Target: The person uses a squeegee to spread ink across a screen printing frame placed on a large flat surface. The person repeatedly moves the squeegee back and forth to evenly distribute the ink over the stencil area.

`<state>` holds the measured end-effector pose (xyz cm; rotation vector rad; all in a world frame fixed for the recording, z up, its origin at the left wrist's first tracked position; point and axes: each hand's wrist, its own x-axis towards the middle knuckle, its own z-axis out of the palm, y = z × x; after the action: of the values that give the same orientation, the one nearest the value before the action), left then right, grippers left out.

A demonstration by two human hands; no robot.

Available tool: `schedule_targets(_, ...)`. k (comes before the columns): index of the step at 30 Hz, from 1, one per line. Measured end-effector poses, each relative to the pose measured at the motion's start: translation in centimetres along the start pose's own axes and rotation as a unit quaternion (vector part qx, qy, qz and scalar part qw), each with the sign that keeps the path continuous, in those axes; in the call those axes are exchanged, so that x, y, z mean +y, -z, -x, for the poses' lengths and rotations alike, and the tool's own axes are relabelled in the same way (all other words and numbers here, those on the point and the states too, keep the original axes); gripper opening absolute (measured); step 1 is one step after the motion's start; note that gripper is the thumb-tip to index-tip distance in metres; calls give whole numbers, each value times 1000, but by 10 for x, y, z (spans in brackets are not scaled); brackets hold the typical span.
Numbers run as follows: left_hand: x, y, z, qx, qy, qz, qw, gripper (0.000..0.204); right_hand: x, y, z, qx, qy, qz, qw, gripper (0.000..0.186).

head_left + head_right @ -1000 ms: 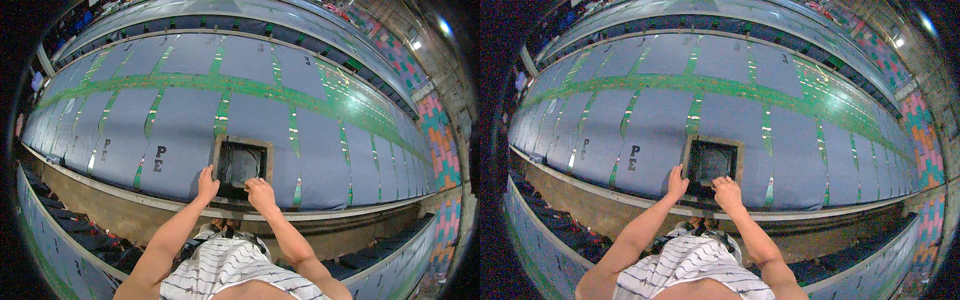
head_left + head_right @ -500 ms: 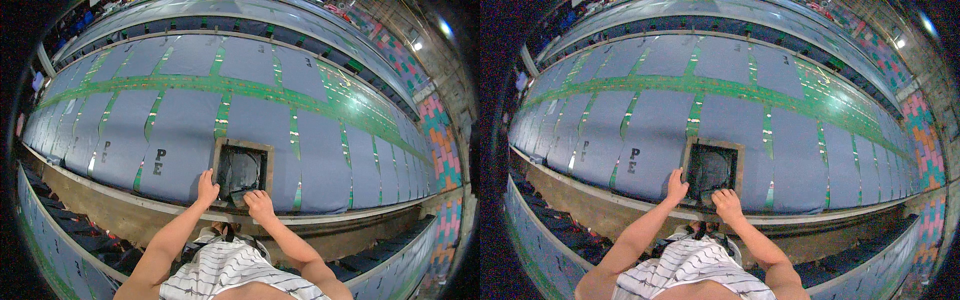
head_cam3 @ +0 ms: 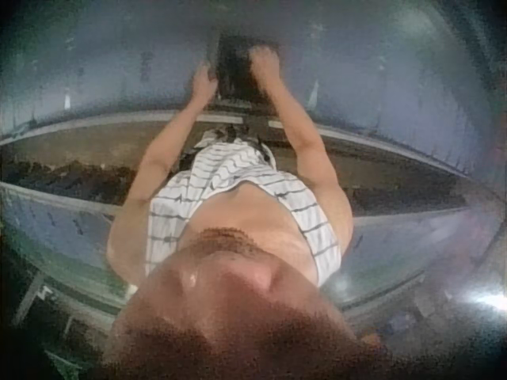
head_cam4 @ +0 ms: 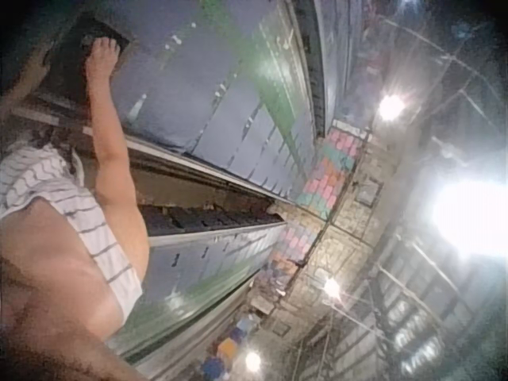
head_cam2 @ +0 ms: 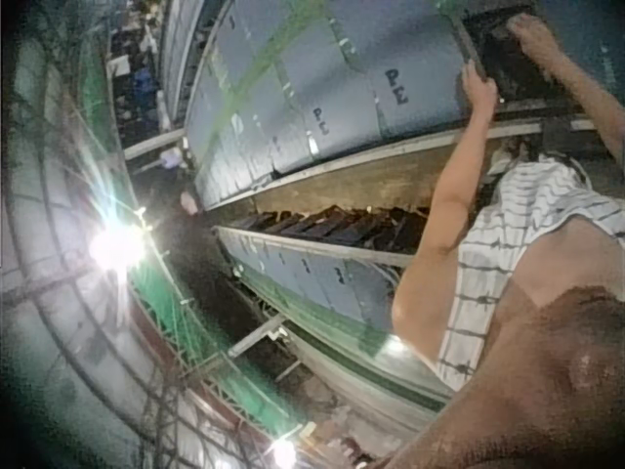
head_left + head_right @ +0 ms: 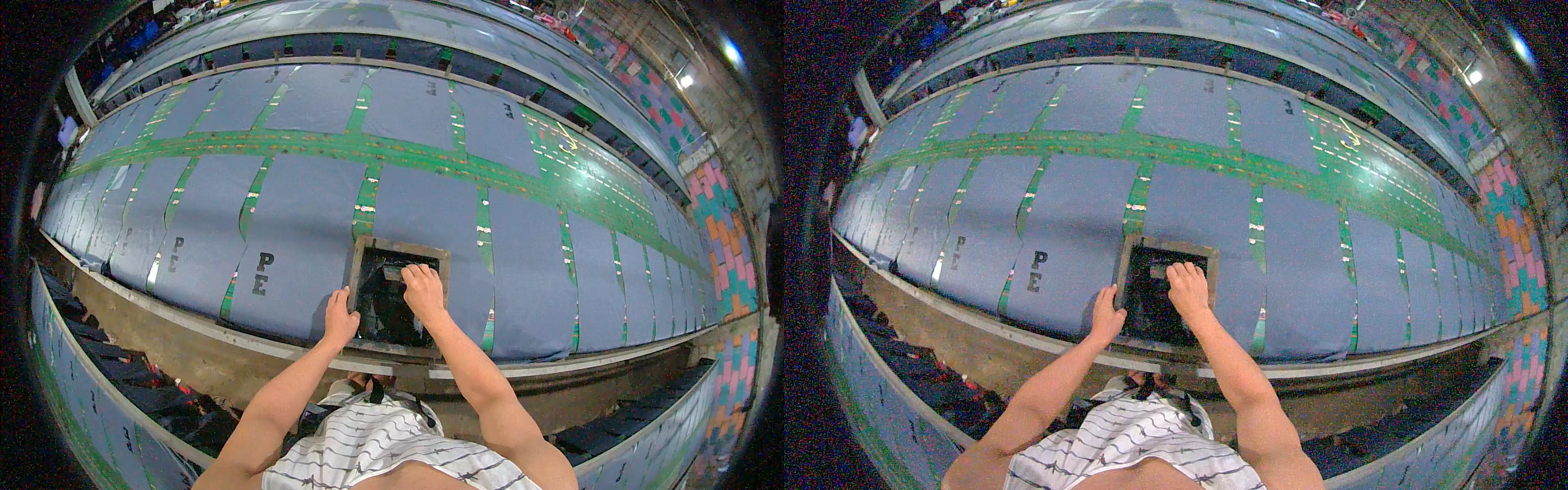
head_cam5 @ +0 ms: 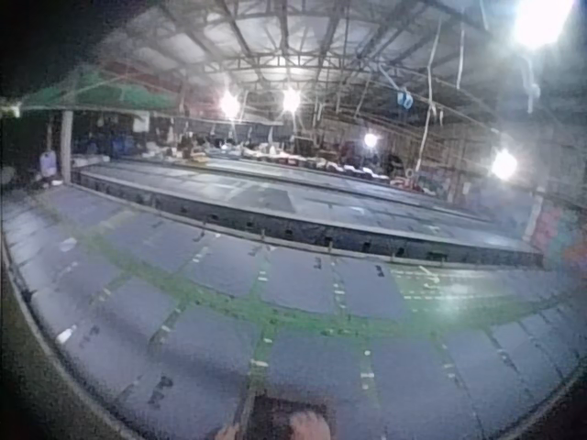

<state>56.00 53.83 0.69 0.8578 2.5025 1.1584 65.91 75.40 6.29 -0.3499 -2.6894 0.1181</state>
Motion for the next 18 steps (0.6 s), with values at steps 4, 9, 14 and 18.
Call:
schedule_targets(4, -7, 1, 1, -1, -1, 11, 1000, 64, -2, 19, -17, -39, -35, -33, 998, 18)
schedule_targets(9, -1, -1, 1, 4, 2, 4, 1000, 65, 16, 16, -35, -37, -54, -13, 998, 13)
schedule_targets(14, 1, -2, 4, 2, -1, 0, 1000, 64, 4, 7, -18, -66, -85, -17, 994, 11)
schedule_targets(18, -12, -6, 3, 11, -16, 6, 1000, 64, -31, 20, 25, -75, -60, -23, 995, 16)
